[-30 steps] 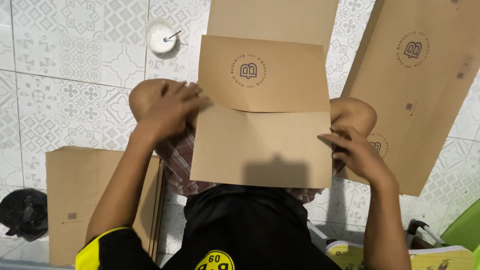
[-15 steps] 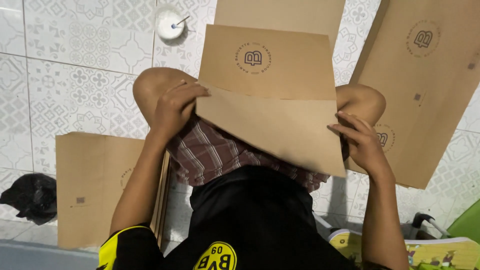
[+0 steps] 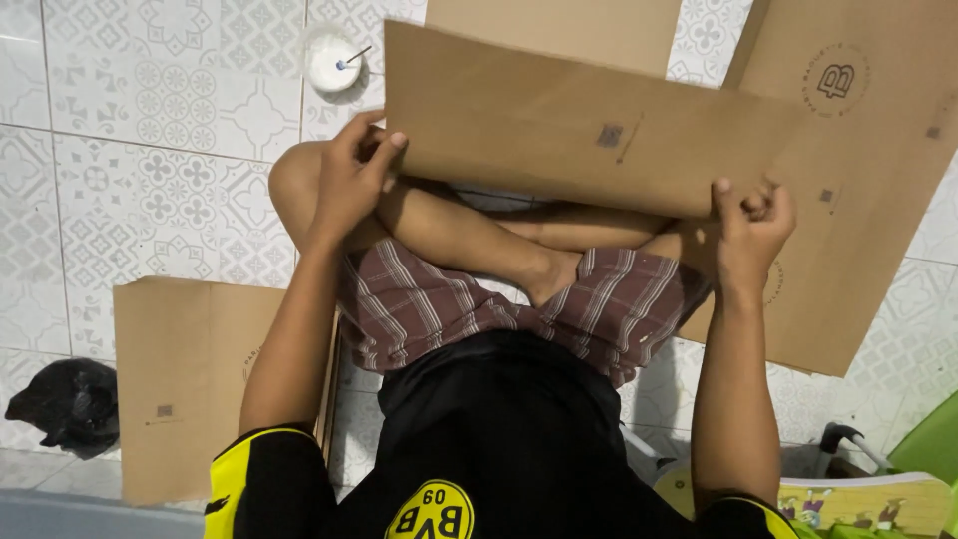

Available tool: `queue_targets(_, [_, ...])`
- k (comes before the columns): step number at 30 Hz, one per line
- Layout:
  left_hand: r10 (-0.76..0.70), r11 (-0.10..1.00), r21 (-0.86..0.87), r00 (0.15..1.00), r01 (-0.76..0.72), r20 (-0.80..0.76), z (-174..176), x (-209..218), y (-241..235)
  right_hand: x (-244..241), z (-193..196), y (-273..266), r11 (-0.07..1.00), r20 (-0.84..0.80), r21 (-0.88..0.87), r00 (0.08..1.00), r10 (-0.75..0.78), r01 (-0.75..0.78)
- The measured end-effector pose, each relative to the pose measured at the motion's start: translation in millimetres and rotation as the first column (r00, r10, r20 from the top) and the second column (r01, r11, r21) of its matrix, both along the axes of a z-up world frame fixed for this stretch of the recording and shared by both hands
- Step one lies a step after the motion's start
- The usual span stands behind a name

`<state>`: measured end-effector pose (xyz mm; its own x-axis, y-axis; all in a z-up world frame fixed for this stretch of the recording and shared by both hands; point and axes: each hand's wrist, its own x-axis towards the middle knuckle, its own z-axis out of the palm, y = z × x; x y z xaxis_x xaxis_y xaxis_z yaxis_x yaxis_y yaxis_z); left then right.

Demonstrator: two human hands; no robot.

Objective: The person sits on the floor and folds a flat brown paper bag into its three-dimensional shape. They use a small brush to apply white glue from a container onto the bag's seam, then press the edges together to secure the fold.

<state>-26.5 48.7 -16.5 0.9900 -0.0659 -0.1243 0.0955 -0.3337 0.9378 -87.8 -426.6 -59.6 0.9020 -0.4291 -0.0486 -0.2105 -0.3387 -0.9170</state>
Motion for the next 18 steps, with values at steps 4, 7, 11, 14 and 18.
queue_targets(4, [0.045, 0.988, -0.149, 0.996, -0.033, 0.078, -18.6, 7.4, -6.2, 24.5, 12.3, 15.2, 0.987, 0.175, -0.141, 0.980, 0.096, -0.072])
queue_targets(7, [-0.028, 0.999, -0.027, 0.977, 0.035, 0.212, -15.6, 14.0, -5.3, 35.8, 15.0, 15.7, 0.963, 0.117, -0.179, 0.967, 0.225, -0.202])
queue_targets(11, [-0.124, 0.992, -0.021, 0.983, 0.128, 0.136, -9.2, 17.0, -0.3, 38.9, 28.9, 19.1, 0.884, -0.024, -0.325, 0.938, 0.347, -0.335])
queue_targets(14, [-0.148, 0.985, -0.079, 0.988, 0.152, 0.047, -16.5, 16.8, 7.3, 35.0, 17.1, 3.0, 0.521, -0.075, -0.792, 0.898, 0.434, -0.318])
queue_targets(18, [-0.179, 0.981, -0.079, 0.984, 0.177, -0.014, -6.7, 10.8, 13.2, 54.4, 67.6, 77.9, 0.392, -0.265, -0.739, 0.771, 0.579, -0.548])
